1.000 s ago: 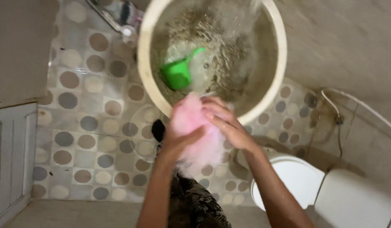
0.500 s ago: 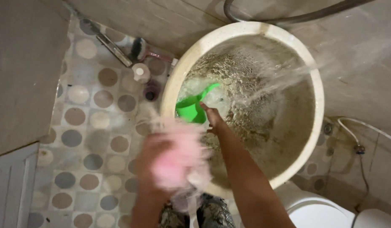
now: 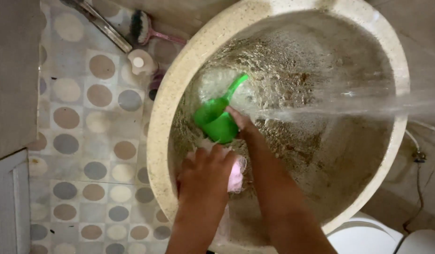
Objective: Cleaning a large bucket and the bathroom floor using a sponge and brush.
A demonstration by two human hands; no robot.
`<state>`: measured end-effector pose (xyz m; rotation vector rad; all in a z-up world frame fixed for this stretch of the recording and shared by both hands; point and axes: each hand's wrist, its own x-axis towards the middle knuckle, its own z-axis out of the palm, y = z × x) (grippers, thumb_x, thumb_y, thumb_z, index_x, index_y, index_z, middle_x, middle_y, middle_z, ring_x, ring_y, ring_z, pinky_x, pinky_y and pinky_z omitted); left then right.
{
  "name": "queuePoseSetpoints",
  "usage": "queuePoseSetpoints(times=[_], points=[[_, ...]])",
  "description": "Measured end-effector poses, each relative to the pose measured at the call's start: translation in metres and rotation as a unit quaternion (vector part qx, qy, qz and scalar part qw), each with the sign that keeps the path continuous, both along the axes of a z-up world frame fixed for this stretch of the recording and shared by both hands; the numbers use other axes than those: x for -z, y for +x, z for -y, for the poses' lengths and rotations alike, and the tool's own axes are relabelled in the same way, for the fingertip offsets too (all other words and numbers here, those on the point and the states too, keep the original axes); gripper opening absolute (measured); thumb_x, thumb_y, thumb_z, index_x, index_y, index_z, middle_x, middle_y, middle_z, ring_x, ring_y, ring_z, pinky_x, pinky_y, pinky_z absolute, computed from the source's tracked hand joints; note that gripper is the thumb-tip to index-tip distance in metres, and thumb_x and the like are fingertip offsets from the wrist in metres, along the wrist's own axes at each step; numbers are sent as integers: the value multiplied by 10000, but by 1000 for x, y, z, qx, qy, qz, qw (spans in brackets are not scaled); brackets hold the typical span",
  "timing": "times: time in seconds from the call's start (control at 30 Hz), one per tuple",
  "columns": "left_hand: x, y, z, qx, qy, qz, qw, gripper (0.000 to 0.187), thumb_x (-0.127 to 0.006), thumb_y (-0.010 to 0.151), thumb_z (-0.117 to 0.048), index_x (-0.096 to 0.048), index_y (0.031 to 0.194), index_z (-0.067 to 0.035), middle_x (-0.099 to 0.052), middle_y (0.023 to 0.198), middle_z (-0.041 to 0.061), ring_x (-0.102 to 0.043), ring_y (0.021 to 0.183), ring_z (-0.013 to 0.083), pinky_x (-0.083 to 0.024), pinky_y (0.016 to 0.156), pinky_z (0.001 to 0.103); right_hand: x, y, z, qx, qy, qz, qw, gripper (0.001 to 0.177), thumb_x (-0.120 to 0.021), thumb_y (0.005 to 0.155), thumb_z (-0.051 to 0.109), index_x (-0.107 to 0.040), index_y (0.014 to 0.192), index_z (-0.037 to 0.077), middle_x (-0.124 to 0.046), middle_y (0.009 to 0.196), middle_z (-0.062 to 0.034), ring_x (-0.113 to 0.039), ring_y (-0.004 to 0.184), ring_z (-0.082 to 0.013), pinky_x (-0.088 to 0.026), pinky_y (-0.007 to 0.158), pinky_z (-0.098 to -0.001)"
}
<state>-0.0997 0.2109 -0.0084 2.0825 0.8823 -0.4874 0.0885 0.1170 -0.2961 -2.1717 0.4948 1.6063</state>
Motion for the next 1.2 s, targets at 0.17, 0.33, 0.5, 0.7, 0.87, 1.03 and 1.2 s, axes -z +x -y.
queuePoseSetpoints(times=[0.17, 0.33, 0.5, 0.7, 0.87, 1.03, 1.2], points=[[-1, 3, -7, 16, -57, -28, 998, 597, -753, 714, -31, -576, 1264, -182, -530, 1277, 72, -508, 1207, 353, -452, 910, 520, 90, 35, 66, 26, 145, -27, 989, 869, -815, 808, 440, -393, 1443, 23, -624, 1314, -190, -672, 1061, -299, -578, 903, -435], [1, 3, -6, 2, -65, -26, 998, 665, -775, 693, -38, -558, 1305, -182, -524, 1273, 77, -502, 1195, 355, -437, 913, 530, 58, -3, 41, -115, 138, 183, 967, 842, -818, 772, 555, -645, 1348, -34, -727, 1240, -211, -681, 1092, -318, -576, 910, -427], [14, -2, 5, -34, -59, -14, 998, 660, -784, 654, -67, -570, 1264, -203, -549, 1264, 50, -512, 1184, 343, -445, 889, 540, 34, -29, 25, -47, -151, 205, 966, 1210, -894, 684, 654, -329, 1522, -9, -432, 1487, -251, -479, 1319, -377, -410, 1098, -454], [20, 0, 10, -39, -49, -28, 998, 549, -756, 759, -96, -571, 1262, -217, -551, 1232, 49, -511, 1189, 349, -460, 873, 534, 55, -31, 27, 83, -71, 147, 983, 1159, -843, 688, 571, -247, 1551, 78, -351, 1537, -231, -428, 1342, -412, -407, 1076, -541], [12, 1, -2, -27, -74, -43, 996, 675, -786, 717, -64, -535, 1323, -222, -512, 1276, 56, -493, 1206, 350, -449, 876, 540, 90, -12, 30, 154, 29, 29, 987, 900, -715, 774, 572, -395, 1490, 132, -425, 1507, -185, -459, 1326, -436, -388, 1062, -624], [13, 2, -4, -7, -85, -54, 995, 754, -852, 706, -143, -505, 1373, -205, -480, 1346, 69, -462, 1260, 361, -420, 931, 563, 90, 2, 23, 217, 118, -62, 967, 727, -615, 840, 569, -509, 1444, 178, -483, 1484, -147, -484, 1314, -453, -376, 1050, -690], [11, 2, -14, -78, -89, 13, 993, 719, -882, 671, -172, -560, 1314, -179, -543, 1361, 48, -520, 1248, 334, -435, 995, 556, 41, -2, 15, 362, 450, -96, 811, 572, -678, 939, 511, -443, 1333, 171, -464, 1532, -116, -459, 1399, -398, -439, 1153, -664]])
